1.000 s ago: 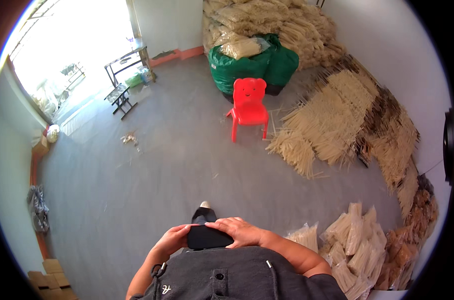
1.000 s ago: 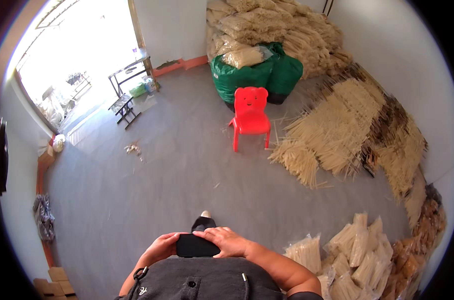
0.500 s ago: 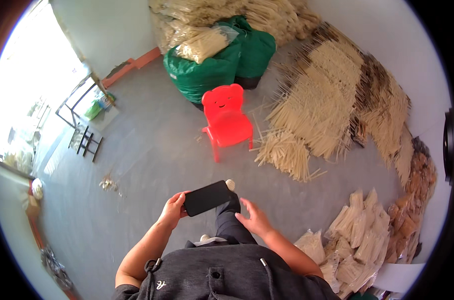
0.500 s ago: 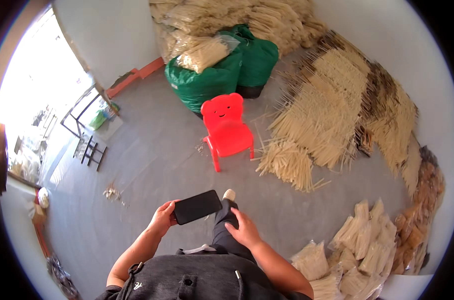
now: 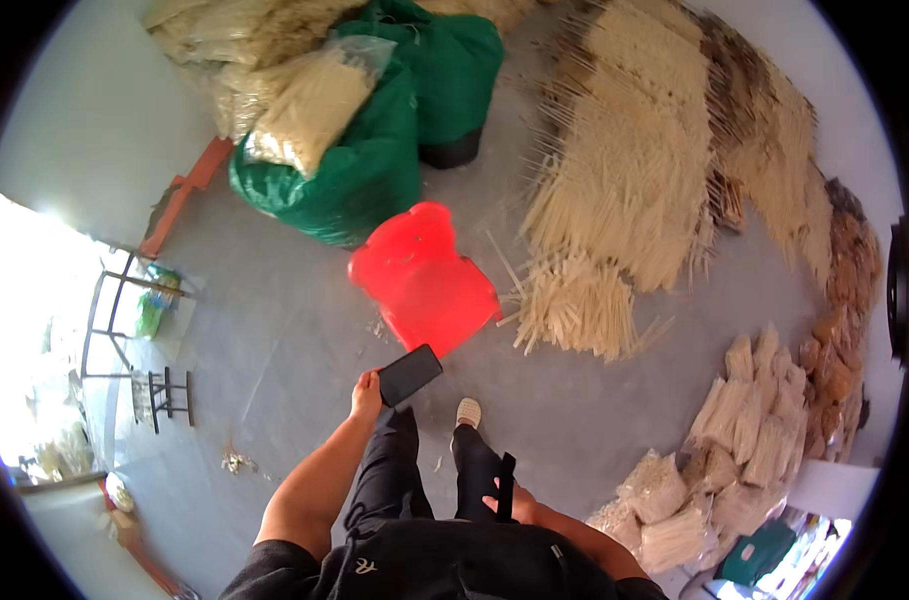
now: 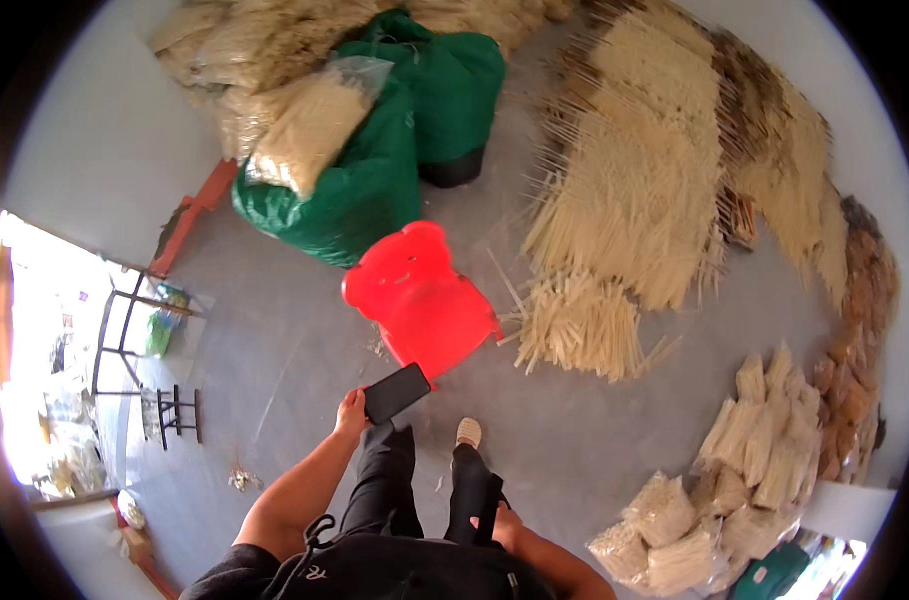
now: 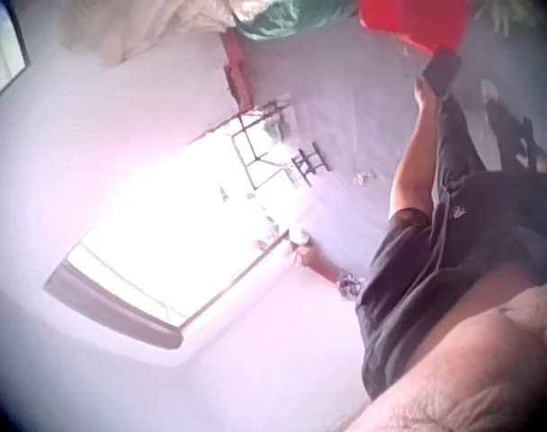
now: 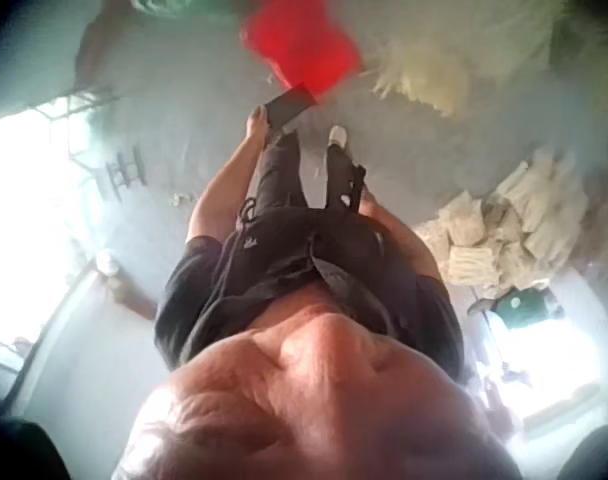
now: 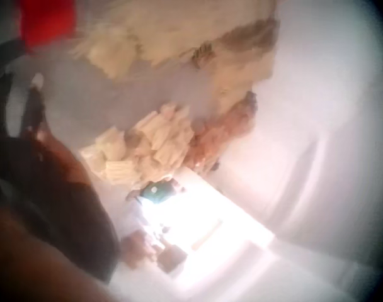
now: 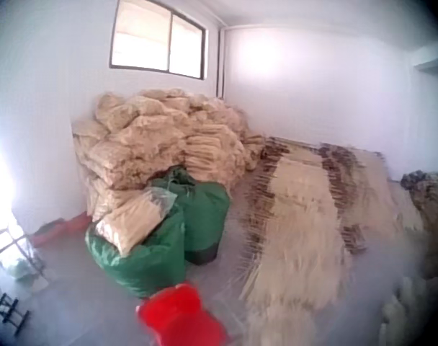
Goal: The person picks up plastic bags filled with dried noodles from the floor and stacks them onto other similar bags in a storage area.
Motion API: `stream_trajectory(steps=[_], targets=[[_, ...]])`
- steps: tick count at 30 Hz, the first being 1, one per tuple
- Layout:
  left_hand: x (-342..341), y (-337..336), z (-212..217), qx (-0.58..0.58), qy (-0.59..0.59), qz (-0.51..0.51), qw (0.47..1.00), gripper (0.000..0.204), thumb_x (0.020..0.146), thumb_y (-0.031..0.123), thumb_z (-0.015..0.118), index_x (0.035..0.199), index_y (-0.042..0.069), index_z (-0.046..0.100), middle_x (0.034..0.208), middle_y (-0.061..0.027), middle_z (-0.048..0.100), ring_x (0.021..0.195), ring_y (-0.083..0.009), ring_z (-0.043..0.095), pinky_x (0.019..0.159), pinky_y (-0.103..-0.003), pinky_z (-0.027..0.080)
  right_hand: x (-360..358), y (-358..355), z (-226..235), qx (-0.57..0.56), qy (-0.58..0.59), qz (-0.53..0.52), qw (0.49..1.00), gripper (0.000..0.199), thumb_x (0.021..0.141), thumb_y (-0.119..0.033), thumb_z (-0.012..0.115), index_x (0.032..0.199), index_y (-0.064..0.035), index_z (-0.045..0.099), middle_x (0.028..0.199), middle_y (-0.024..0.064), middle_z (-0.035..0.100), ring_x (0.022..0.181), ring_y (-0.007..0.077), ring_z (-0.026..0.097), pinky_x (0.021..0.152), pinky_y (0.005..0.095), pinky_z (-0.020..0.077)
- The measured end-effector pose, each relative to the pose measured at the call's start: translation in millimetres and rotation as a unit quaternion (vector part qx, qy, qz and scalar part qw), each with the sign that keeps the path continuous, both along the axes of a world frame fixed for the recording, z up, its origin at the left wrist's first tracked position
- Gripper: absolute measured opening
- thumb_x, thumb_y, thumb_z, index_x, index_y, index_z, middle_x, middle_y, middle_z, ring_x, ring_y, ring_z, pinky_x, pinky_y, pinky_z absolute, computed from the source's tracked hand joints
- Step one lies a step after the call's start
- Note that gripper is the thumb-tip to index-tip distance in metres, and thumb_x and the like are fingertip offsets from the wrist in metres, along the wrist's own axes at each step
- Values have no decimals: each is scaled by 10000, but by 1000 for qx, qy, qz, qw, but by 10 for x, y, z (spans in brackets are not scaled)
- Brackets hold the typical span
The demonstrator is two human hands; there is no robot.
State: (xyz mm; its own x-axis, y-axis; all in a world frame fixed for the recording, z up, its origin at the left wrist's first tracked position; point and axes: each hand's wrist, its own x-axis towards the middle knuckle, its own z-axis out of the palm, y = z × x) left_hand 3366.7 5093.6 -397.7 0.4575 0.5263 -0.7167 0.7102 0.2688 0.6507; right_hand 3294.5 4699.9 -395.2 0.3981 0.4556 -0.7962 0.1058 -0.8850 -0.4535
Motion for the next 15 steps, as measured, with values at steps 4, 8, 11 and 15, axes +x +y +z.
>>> stream_trajectory(steps=[4, 8, 11, 15], targets=[[591, 337, -740, 47, 0, -22, 999, 301, 918, 332, 437, 1060, 116, 592, 783, -54, 590, 665, -144, 543, 563, -281, 444, 209, 687, 464, -136, 38, -103, 985, 794, 784, -549, 533, 1373, -77, 288, 1327, 250, 380, 1196, 412, 403, 971, 426, 384], [1067, 889, -1773, 140, 8, -168, 976, 354, 928, 365, 383, 1063, 101, 578, 885, -151, 621, 776, -308, 591, 670, -392, 465, 197, 1235, 293, -160, 31, -168, 972, 821, 775, -531, 549, 1405, -119, 221, 1426, 234, 205, 1260, 434, 293, 986, 481, 352], [1518, 991, -2237, 127, 20, -215, 968, 378, 934, 379, 353, 1075, 95, 558, 976, -235, 597, 902, -453, 545, 776, -474, 432, -53, 1428, 5, -208, 63, -194, 957, 832, 770, -508, 563, 1417, -138, 194, 1432, 242, 171, 1267, 452, 264, 983, 506, 344], [1806, 1293, -2869, 94, 49, -166, 980, 339, 921, 429, 423, 1117, 179, 542, 864, -35, 570, 686, -163, 555, 534, -320, 476, -377, 1713, -216, -206, 46, -213, 954, 837, 760, -519, 563, 1412, -127, 216, 1420, 253, 203, 1270, 450, 261, 978, 523, 333]])
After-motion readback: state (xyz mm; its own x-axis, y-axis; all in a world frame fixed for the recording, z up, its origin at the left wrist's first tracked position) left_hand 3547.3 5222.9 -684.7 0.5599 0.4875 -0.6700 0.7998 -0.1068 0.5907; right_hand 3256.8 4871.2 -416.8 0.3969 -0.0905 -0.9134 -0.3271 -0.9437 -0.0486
